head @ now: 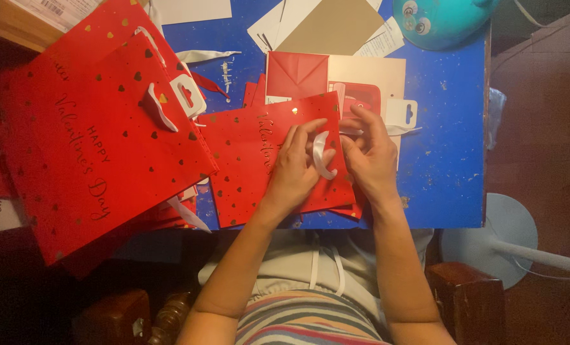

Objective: The person assembles red Valentine's Day gift bags by threading white and red ribbons through the bag handles and tying them. They handle multiple bags, fold and align the ribbons, and stack the finished bags on a blue table.

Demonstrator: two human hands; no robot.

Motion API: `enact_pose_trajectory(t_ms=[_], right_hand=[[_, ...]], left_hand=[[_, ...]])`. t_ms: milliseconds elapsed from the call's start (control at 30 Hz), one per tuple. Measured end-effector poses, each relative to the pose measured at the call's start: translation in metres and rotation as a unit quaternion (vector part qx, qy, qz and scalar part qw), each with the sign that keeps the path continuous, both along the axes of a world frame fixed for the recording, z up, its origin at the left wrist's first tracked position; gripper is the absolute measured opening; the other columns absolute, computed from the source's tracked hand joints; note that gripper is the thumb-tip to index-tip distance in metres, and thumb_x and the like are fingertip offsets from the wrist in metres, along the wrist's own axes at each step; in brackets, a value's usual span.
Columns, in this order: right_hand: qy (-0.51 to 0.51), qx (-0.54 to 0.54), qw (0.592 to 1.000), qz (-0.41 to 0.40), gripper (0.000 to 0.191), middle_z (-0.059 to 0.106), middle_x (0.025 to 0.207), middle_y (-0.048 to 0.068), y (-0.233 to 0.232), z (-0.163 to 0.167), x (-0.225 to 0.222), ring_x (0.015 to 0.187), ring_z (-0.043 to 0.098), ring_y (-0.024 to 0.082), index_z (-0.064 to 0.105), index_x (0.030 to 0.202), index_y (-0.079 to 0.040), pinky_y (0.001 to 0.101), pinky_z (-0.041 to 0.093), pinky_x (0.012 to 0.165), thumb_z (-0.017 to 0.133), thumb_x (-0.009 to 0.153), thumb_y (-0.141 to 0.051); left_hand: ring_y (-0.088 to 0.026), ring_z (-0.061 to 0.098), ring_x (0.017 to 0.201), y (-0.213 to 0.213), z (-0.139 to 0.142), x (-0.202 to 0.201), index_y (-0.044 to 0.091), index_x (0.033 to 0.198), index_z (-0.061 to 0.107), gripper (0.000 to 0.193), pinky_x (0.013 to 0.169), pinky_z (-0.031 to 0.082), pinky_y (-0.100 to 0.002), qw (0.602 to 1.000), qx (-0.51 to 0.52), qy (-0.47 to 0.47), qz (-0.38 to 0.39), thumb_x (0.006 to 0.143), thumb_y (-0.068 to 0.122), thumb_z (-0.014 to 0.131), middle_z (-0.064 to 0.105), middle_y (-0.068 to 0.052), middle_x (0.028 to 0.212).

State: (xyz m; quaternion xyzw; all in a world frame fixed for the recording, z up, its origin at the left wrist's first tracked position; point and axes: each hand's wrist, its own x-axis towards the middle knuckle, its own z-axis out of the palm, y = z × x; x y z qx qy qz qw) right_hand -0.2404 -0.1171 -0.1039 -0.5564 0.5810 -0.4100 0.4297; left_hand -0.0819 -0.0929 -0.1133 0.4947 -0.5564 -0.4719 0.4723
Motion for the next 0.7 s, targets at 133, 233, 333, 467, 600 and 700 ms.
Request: enact_pose_trajectory(t_ms=[133,233,333,467,600,700], right_hand=[[0.202,-0.201,0.956,0.063,0.044,0.068,0.121,0.017,-0.001,0.000,0.001,0.107,0.067,0.024,0.064,0.129,-0.004,0.0328,0.054,0.089,0.073,0.087,0.005],[0.137,-0.209,0.964,0.087,0.044,0.061,0.131,0.015,0.000,-0.003,0.001,0.106,0.066,0.019,0.063,0.136,-0.006,0.0277,0.057,0.086,0.068,0.094,0.007],[0.125,-0.165,0.977,0.059,0.041,0.055,0.126,0.016,0.002,-0.008,0.003,0.073,0.058,0.014,0.067,0.129,-0.006,0.0282,0.050,0.066,0.069,0.090,0.008],[0.129,-0.188,0.971,0.065,0.040,0.058,0.125,0.012,0.003,-0.013,0.003,0.077,0.059,0.015,0.067,0.128,-0.005,0.0280,0.051,0.070,0.071,0.091,0.008],[0.131,-0.215,0.965,0.079,0.035,0.058,0.126,0.011,0.006,-0.015,0.004,0.091,0.065,0.019,0.069,0.124,-0.004,0.0293,0.055,0.080,0.070,0.092,0.010],[0.145,-0.237,0.957,0.088,0.039,0.055,0.124,0.013,0.006,-0.015,0.003,0.098,0.068,0.022,0.070,0.123,-0.004,0.0299,0.058,0.084,0.067,0.087,0.011]], left_hand=[[-0.022,0.070,0.104,-0.002,-0.006,0.001,0.002,0.141,0.054,0.046,0.085,0.060,-0.032,0.999,-0.025,-0.031,0.020,0.098,0.003,0.069,0.058,-0.013,0.119],[-0.023,0.070,0.104,-0.002,-0.009,0.003,0.003,0.139,0.053,0.045,0.084,0.061,-0.033,1.000,0.007,-0.001,0.005,0.096,0.006,0.068,0.059,-0.014,0.123],[-0.029,0.067,0.117,-0.001,-0.010,0.006,0.003,0.139,0.055,0.043,0.098,0.055,-0.039,0.995,-0.082,-0.058,0.017,0.099,0.005,0.067,0.062,-0.016,0.124],[-0.030,0.066,0.114,-0.001,-0.008,0.007,0.003,0.138,0.055,0.044,0.096,0.054,-0.039,0.996,-0.063,-0.061,0.019,0.097,0.010,0.069,0.063,-0.016,0.123],[-0.028,0.065,0.105,-0.001,-0.006,0.003,0.005,0.136,0.054,0.058,0.089,0.055,-0.037,0.997,-0.030,-0.054,0.039,0.087,0.021,0.081,0.063,-0.015,0.117],[-0.027,0.063,0.101,-0.001,-0.005,-0.003,0.005,0.138,0.052,0.068,0.088,0.054,-0.038,0.995,-0.026,-0.072,0.061,0.082,0.026,0.086,0.062,-0.014,0.112]])
